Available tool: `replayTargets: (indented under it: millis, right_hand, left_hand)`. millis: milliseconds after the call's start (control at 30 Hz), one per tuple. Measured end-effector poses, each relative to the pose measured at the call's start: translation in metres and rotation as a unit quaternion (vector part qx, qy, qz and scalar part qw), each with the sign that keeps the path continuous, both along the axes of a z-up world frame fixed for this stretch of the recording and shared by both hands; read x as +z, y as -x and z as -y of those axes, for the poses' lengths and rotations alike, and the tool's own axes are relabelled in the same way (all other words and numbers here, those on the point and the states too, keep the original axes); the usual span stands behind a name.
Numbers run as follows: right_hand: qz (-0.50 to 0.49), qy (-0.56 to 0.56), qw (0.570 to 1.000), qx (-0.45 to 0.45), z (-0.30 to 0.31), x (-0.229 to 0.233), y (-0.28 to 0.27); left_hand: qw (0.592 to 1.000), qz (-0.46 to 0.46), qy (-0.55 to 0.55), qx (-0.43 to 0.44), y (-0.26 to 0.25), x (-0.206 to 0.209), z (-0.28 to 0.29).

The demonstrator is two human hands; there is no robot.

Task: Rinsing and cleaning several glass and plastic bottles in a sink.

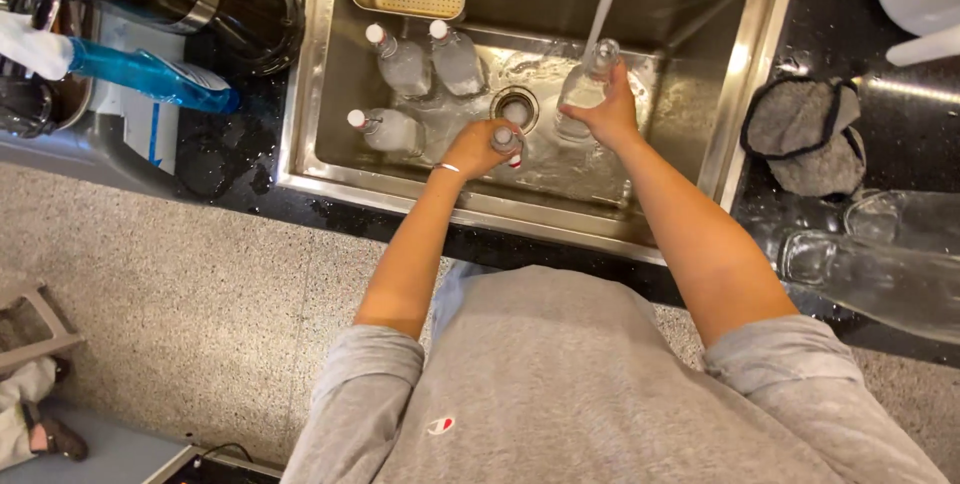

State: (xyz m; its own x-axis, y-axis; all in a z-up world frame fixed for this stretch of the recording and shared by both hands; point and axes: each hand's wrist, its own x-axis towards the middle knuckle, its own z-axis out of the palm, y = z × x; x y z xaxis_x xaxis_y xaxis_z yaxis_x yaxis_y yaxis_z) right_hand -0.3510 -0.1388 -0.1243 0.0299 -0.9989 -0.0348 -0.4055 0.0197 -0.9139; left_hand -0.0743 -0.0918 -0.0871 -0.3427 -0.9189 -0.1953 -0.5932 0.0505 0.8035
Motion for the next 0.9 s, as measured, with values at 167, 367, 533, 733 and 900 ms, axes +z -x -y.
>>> replayTargets:
  millis: [167, 367, 533, 733, 900]
  right_hand:
    - [0.046, -0.015, 0.999, 0.018, 0.008, -0.019, -0.012]
    - [-0.016, 0.012, 0.999, 0.027, 0.02, -0.039, -0.011]
    - [-0.005, -0.094, 0.996, -0.009, 0.029, -0.015, -0.012]
    - [-0.049, 0.0, 0.995, 0.091, 0.033, -0.02, -0.007]
    - [-0.056, 0.007, 0.996, 0.075, 0.027, -0.028, -0.006]
  left_hand:
    - [1.0, -0.022, 0.002, 0.018, 0.0, -0.006, -0.002]
    - [1.0, -0.003, -0.013, 0.019, 0.001, 0.009, -0.002]
    - [0.999, 0.004, -0.021, 0.025, 0.002, 0.017, -0.005]
    - [1.0, 0.005, 0.012, 0.022, 0.001, 0.013, -0.005]
    - [1.0, -0.021, -0.018, 0.004, 0.0, 0.014, -0.004]
